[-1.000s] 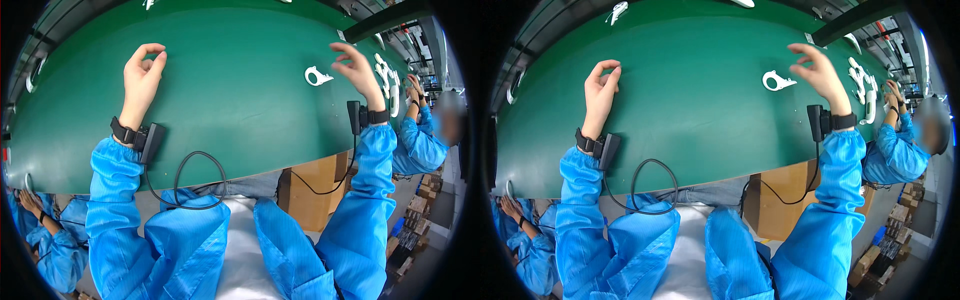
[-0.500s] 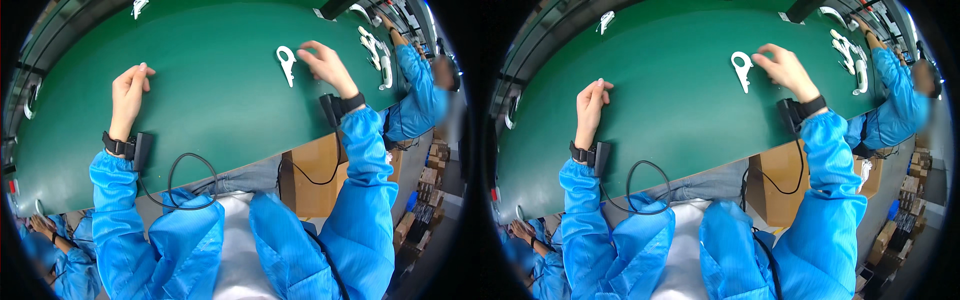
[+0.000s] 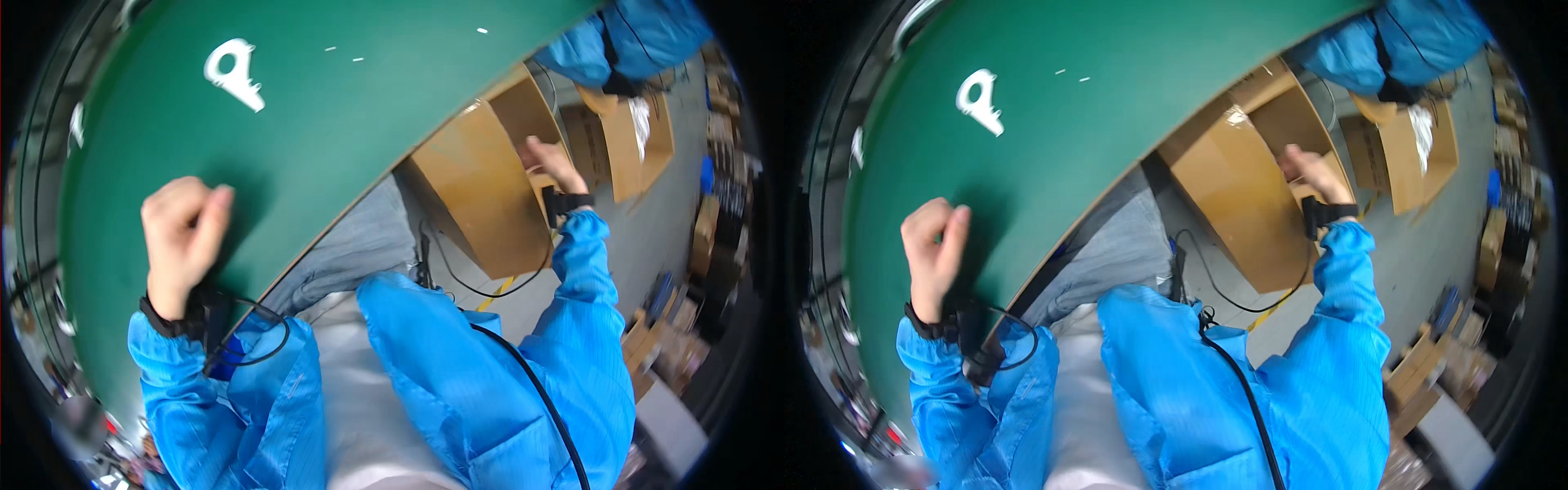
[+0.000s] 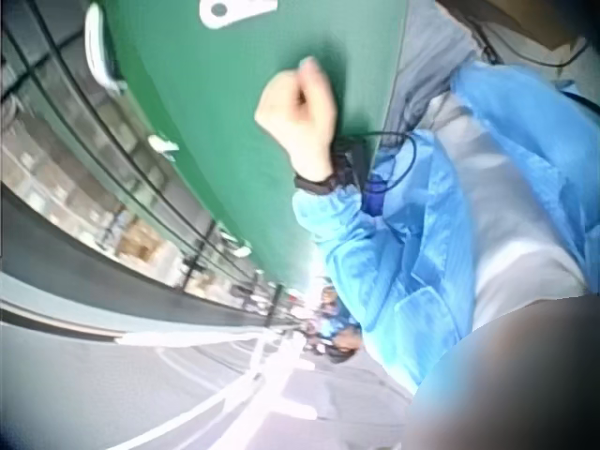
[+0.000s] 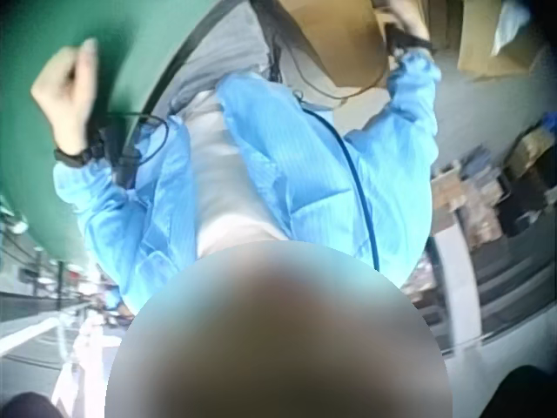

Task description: Assembling small white plastic components at a factory workstation on a conveyor line.

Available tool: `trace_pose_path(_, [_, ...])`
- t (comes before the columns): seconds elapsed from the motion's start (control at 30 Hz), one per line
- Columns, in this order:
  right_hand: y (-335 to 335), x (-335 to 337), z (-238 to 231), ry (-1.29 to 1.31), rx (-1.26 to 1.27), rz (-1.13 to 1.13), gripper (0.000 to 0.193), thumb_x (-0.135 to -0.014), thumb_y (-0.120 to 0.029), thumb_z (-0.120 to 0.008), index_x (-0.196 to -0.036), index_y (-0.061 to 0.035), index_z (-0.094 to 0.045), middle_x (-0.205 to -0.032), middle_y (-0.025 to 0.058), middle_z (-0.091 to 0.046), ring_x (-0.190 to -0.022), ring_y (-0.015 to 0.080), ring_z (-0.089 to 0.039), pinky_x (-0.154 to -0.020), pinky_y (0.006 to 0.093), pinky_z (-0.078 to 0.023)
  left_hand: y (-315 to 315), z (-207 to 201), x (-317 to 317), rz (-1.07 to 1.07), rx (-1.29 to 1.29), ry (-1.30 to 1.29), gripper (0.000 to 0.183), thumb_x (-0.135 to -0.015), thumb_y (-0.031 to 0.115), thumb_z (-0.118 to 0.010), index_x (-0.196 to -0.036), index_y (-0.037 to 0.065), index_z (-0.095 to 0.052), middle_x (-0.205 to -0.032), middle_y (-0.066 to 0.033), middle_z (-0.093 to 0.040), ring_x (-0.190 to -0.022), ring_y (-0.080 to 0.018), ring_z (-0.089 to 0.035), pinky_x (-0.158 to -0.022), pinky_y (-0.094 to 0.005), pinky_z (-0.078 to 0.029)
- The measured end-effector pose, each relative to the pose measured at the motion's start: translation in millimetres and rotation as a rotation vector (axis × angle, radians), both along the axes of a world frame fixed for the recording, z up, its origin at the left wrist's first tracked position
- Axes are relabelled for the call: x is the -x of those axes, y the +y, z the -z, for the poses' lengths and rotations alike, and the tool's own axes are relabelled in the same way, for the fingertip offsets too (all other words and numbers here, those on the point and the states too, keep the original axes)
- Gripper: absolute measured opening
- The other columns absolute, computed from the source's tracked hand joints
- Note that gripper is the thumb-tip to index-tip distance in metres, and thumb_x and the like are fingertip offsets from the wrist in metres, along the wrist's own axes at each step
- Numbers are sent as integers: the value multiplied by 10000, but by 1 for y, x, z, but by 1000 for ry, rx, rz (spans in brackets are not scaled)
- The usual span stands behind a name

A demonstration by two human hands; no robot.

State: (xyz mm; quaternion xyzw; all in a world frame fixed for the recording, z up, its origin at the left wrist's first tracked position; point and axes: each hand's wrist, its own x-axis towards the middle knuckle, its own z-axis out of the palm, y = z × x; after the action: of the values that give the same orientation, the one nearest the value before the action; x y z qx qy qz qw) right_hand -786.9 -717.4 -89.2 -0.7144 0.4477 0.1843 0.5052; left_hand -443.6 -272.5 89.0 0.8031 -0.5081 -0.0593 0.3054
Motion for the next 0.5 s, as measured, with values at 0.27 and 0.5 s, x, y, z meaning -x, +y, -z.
trace_pose_path(0.27, [123, -9, 55, -185, -831, -43, 542, -1028, -468, -397, -924, 4, -642, -780, 104, -678, -717, 188, -663, -671, 287, -540, -190, 74, 121, 930, -212, -267, 602, -685, 307, -786, -1210, 96, -579, -1257, -88, -547, -1254, -263, -469, -976, -404, -385])
trace_pose_path(0.5, [89, -44, 132, -14, -842, -84, 337, -969, -347, -508, -1002, -45, -655, -826, 70, -672, -742, 168, -650, -662, 310, -542, -194, 106, 165, 925, -709, -227, 124, -777, 144, -613, -730, 144, -728, -719, -51, -684, -738, -210, -678, -804, -389, -439])
